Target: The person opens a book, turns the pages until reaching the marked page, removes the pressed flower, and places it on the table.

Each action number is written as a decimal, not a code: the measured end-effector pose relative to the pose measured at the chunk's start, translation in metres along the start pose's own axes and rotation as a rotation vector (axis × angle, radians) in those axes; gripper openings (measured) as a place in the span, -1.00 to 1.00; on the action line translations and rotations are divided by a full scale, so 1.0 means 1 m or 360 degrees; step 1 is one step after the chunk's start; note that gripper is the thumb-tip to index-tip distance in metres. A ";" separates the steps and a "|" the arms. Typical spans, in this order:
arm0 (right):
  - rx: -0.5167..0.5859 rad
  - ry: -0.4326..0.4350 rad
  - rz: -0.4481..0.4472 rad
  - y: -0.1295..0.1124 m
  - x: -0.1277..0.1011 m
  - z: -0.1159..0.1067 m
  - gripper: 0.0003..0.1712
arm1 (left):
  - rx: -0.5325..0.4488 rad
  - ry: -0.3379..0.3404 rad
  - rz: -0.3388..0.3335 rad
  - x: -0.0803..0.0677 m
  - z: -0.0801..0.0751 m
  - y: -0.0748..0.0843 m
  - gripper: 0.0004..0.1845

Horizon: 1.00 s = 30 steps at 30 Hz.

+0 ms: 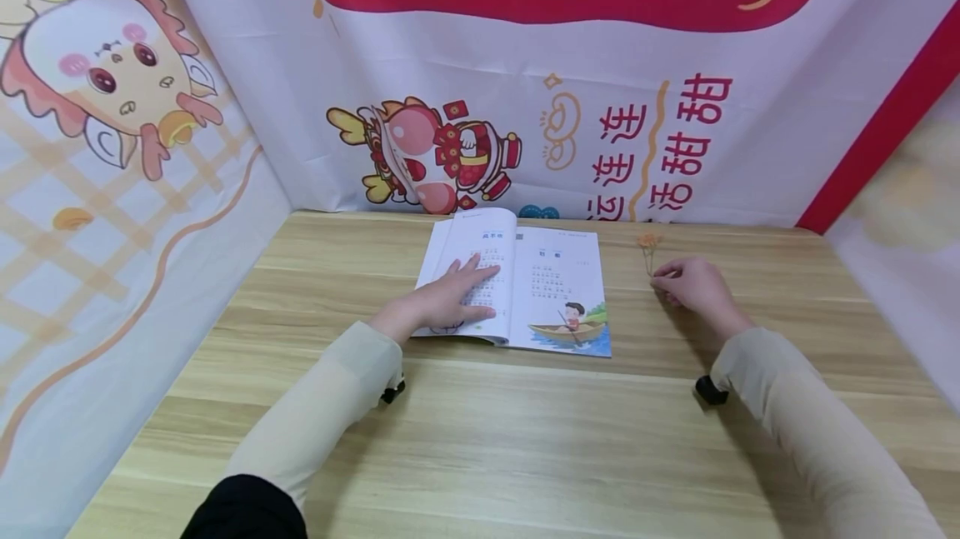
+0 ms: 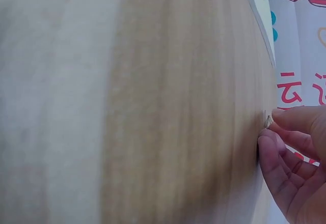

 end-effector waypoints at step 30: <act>-0.0383 0.0243 -0.0374 -0.080 -0.021 -0.014 -0.62 | 0.1002 0.0542 0.0116 -0.021 -0.048 0.091 -0.32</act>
Point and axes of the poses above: each hand's wrist, its own x-axis towards the middle knuckle, its own z-axis out of the palm, y = z × x, the point moved 7 cm from there along x, towards the middle knuckle, and after that the axes turned 7 degrees about -y, right-handed, at the moved point
